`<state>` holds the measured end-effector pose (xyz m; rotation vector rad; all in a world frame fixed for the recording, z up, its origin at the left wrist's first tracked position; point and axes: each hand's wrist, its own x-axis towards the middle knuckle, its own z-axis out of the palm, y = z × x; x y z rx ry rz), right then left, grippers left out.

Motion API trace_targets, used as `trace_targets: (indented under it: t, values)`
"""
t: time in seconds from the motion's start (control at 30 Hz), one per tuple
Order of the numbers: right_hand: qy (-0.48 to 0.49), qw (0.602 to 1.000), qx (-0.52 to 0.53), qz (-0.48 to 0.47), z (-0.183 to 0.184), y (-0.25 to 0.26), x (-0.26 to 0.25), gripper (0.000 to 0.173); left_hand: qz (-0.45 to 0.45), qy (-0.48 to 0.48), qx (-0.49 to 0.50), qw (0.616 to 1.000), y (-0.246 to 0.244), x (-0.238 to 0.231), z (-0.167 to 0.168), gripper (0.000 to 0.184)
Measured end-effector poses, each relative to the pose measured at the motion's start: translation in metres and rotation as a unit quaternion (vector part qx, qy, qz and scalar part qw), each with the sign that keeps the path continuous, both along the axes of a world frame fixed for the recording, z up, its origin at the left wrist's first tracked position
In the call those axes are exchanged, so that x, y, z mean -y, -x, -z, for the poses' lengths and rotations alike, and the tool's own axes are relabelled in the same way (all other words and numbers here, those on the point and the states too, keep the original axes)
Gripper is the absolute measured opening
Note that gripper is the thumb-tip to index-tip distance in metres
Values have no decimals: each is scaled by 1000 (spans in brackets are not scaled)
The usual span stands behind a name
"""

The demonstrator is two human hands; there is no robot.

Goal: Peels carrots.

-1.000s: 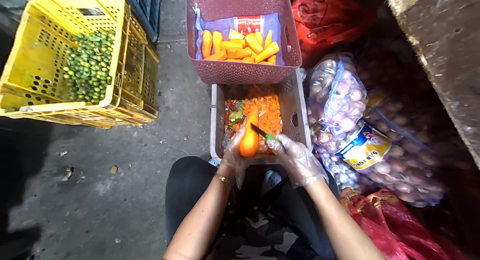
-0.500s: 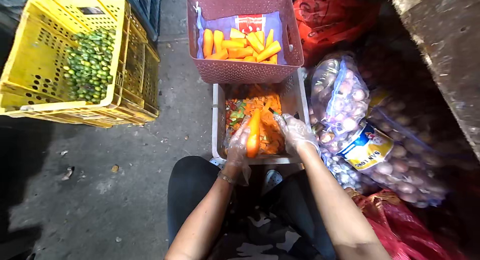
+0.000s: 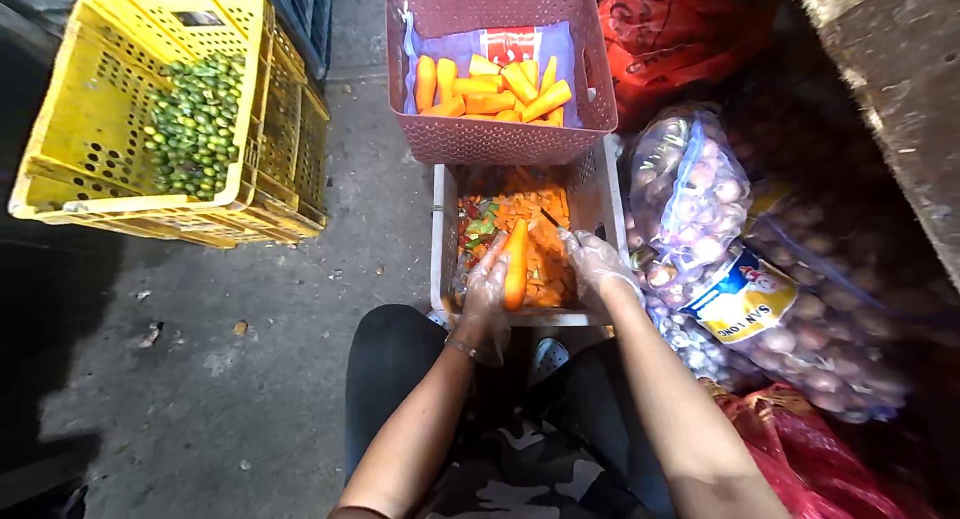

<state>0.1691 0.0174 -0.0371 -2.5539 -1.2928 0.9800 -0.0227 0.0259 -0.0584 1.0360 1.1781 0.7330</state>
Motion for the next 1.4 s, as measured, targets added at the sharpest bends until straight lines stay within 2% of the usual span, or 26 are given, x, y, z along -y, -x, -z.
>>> trace_targets:
  t: [0.1, 0.23, 0.33, 0.4, 0.53, 0.63, 0.73, 0.8, 0.83, 0.9, 0.93, 1.03, 1.17, 1.3, 1.4]
  values:
    - [-75, 991, -107, 37, 1, -6, 17, 59, -41, 94, 96, 990, -7, 6, -7, 42]
    - [-116, 970, -188, 100, -28, 7, 49, 43, -78, 200, 263, 941, -17, 7, -2, 45]
    - [-173, 964, -180, 86, -24, 13, 85, 39, -127, 257, 313, 905, -20, 5, -13, 44]
    - [-176, 978, -113, 8, -27, 26, 107, 44, -143, 285, 328, 889, -18, 5, -15, 46]
    - [-200, 975, 18, -100, -23, 62, 123, 62, -135, 285, 295, 902, -16, 7, -13, 51]
    - [-178, 977, 22, -117, -23, 73, 114, 63, -148, 287, 296, 899, -16, 7, -16, 52]
    - [-205, 969, 59, -124, -18, 78, 104, 57, -174, 266, 288, 903, -19, 6, -11, 49]
    - [-158, 978, 64, -121, -22, 77, 91, 54, -190, 245, 280, 909, -19, 5, -8, 48]
    - [-99, 988, 48, -104, -26, 74, 81, 54, -193, 234, 279, 911, -18, 6, -7, 49]
    - [22, 999, -3, -38, -21, 51, 59, 58, -194, 210, 259, 922, -20, 9, -7, 48]
    - [31, 999, -21, -12, -12, 37, 53, 59, -186, 203, 255, 927, -20, 10, -9, 48]
    - [-18, 1000, -18, -10, -11, 27, 59, 58, -182, 197, 257, 929, -16, 6, -7, 47]
    - [-80, 990, -11, -115, -39, 57, 83, 56, -153, 136, 179, 962, -14, 5, -3, 49]
    - [-40, 985, 39, -165, -49, 65, 91, 62, -126, 91, 111, 982, -11, 10, -8, 51]
    - [-13, 985, 46, -165, -51, 62, 77, 58, -109, 91, 79, 987, -11, 9, -9, 49]
